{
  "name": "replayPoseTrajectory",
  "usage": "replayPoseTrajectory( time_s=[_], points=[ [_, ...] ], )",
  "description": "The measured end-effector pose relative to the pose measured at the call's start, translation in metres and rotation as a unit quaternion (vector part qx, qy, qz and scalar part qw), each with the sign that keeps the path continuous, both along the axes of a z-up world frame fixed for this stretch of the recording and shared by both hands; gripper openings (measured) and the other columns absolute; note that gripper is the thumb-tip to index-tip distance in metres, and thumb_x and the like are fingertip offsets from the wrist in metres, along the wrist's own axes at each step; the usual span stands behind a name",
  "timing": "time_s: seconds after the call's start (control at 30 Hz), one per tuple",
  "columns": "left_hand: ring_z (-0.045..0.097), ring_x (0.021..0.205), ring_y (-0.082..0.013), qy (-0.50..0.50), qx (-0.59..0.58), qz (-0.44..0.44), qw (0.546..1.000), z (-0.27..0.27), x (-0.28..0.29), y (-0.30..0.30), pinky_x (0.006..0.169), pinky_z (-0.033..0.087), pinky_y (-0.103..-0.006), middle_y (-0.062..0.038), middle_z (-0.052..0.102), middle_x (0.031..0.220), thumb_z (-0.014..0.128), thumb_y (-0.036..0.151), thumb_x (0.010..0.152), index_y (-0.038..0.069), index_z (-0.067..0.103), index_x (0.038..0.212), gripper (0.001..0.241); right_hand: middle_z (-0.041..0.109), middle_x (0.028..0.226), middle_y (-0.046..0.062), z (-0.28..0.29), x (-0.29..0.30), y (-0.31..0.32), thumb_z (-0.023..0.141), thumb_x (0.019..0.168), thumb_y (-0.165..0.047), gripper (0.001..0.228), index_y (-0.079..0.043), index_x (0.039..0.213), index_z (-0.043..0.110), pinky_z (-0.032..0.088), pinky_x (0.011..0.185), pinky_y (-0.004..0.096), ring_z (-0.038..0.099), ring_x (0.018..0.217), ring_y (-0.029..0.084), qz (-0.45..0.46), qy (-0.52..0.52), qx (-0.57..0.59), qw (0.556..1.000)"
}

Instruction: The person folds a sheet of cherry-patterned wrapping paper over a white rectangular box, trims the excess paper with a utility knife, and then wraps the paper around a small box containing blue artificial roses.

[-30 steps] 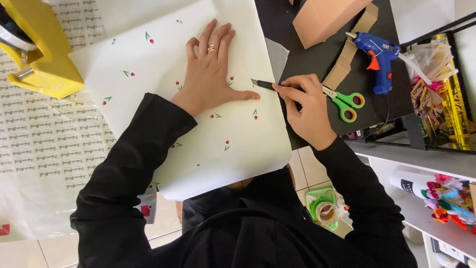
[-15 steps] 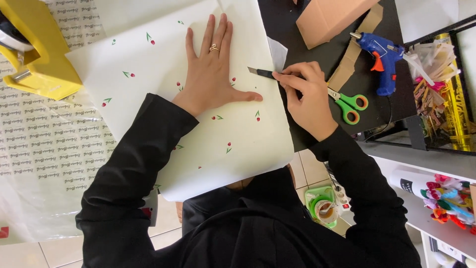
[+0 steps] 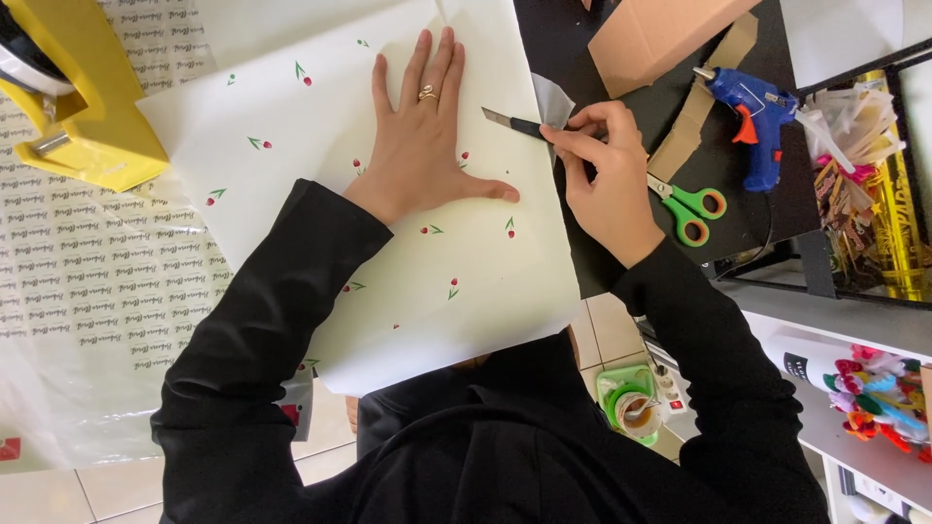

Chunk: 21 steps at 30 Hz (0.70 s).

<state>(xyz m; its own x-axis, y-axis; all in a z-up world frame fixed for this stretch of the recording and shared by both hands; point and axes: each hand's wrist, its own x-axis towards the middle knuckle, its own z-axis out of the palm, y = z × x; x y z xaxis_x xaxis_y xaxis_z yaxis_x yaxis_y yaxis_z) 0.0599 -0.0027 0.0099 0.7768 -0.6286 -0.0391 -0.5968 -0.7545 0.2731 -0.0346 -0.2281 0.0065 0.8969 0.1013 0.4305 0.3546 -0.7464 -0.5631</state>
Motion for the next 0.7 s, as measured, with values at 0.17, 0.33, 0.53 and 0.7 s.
replayPoseTrajectory(
  time_s=[0.17,0.33,0.53,0.7],
  points=[
    [0.026,0.136,-0.0304,-0.123,-0.021,0.006,0.992,-0.018,0.019,0.005,0.107,0.018,-0.0605,-0.01,0.032,0.155,0.044,0.107,0.075,0.0,0.036,0.151,0.131,0.053,0.107,0.013,0.006,0.001,0.0,0.066,0.102,0.012,0.026,-0.002,0.121,0.078,0.043,0.091,0.043,0.053,0.095,0.03,0.015,-0.013,-0.039,0.999],
    [0.032,0.139,-0.0278,-0.141,-0.053,0.009,0.989,-0.015,0.025,0.006,0.106,0.024,-0.0586,-0.006,0.038,0.154,0.058,0.108,0.069,0.001,0.035,0.153,0.138,0.054,0.108,0.011,0.002,0.003,0.006,0.065,0.103,0.01,0.026,-0.003,0.122,0.077,0.043,0.092,0.042,0.052,0.095,0.029,0.032,-0.016,-0.05,0.998],
    [-0.005,0.157,-0.028,-0.005,-0.005,0.024,1.0,0.0,0.021,0.004,0.118,-0.008,-0.0721,-0.014,0.006,0.174,0.043,0.103,0.072,-0.002,0.008,0.164,0.144,0.056,0.105,0.008,-0.003,0.008,0.011,0.067,0.103,0.009,0.025,-0.005,0.121,0.077,0.041,0.092,0.042,0.05,0.096,0.028,0.027,-0.001,-0.044,0.999],
    [-0.001,0.157,-0.0309,-0.031,-0.022,0.018,0.999,-0.001,0.022,0.006,0.117,-0.005,-0.0742,-0.016,0.01,0.172,0.043,0.105,0.072,-0.005,0.014,0.163,0.146,0.057,0.105,0.01,-0.003,0.014,0.006,0.066,0.102,0.01,0.027,-0.004,0.122,0.078,0.045,0.088,0.041,0.052,0.096,0.031,0.016,-0.001,-0.036,0.999]
  ],
)
